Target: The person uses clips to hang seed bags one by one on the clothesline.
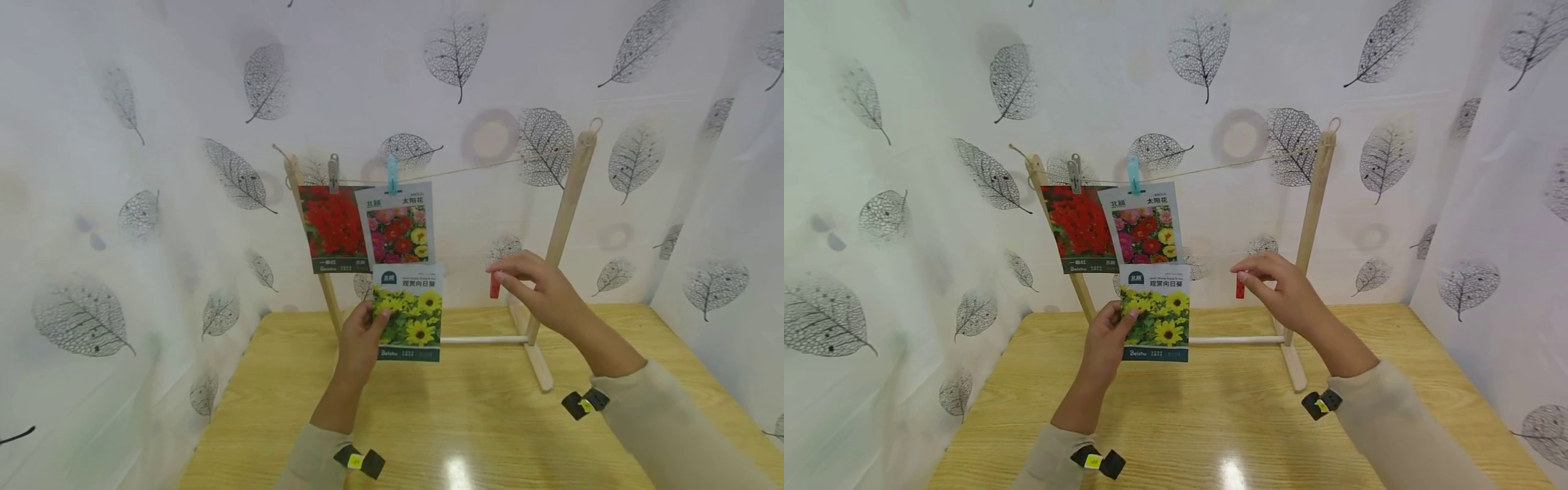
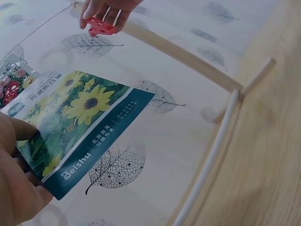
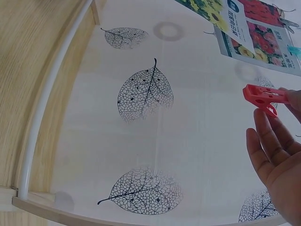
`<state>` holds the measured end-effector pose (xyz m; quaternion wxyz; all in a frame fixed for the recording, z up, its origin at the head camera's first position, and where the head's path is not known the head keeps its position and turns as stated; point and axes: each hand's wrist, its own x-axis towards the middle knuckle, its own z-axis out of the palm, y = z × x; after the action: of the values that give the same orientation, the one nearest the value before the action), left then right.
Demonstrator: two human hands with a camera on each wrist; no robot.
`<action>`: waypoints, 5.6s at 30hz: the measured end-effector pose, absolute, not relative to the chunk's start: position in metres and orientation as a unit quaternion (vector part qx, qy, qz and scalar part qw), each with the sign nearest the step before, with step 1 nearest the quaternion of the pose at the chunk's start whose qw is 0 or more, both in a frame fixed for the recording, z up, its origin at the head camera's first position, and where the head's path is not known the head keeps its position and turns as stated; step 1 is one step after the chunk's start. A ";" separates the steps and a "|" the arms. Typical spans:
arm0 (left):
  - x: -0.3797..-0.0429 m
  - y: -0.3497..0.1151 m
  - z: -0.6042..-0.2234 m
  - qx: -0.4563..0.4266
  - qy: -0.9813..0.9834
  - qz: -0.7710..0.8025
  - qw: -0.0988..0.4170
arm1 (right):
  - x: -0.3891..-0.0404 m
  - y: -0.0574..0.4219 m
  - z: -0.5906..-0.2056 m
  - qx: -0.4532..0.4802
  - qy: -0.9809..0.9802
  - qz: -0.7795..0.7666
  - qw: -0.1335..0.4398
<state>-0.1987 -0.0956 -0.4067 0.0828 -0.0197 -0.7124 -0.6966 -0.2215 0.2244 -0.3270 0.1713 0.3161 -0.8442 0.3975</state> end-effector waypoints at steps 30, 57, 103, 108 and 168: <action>-0.204 -0.090 -0.403 -0.058 -0.707 -0.699 0.087 | -0.230 0.225 -0.301 0.327 -0.838 0.400 0.175; -0.207 -0.084 -0.396 -0.050 -0.714 -0.692 0.091 | -0.230 0.222 -0.284 0.333 -0.835 0.381 0.216; -0.215 -0.074 -0.391 -0.059 -0.721 -0.682 0.112 | -0.236 0.209 -0.241 0.318 -0.840 0.337 0.281; -0.216 -0.074 -0.389 -0.057 -0.718 -0.685 0.111 | -0.237 0.207 -0.237 0.334 -0.832 0.331 0.295; -0.228 -0.057 -0.372 -0.097 -0.727 -0.666 0.140 | -0.257 0.178 -0.182 0.364 -0.797 0.338 0.343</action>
<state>-0.2276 -0.0568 -0.3722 0.1396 -0.0966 -0.7265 -0.6658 -0.2567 0.1783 -0.1822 0.3431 0.3637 -0.7971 0.3385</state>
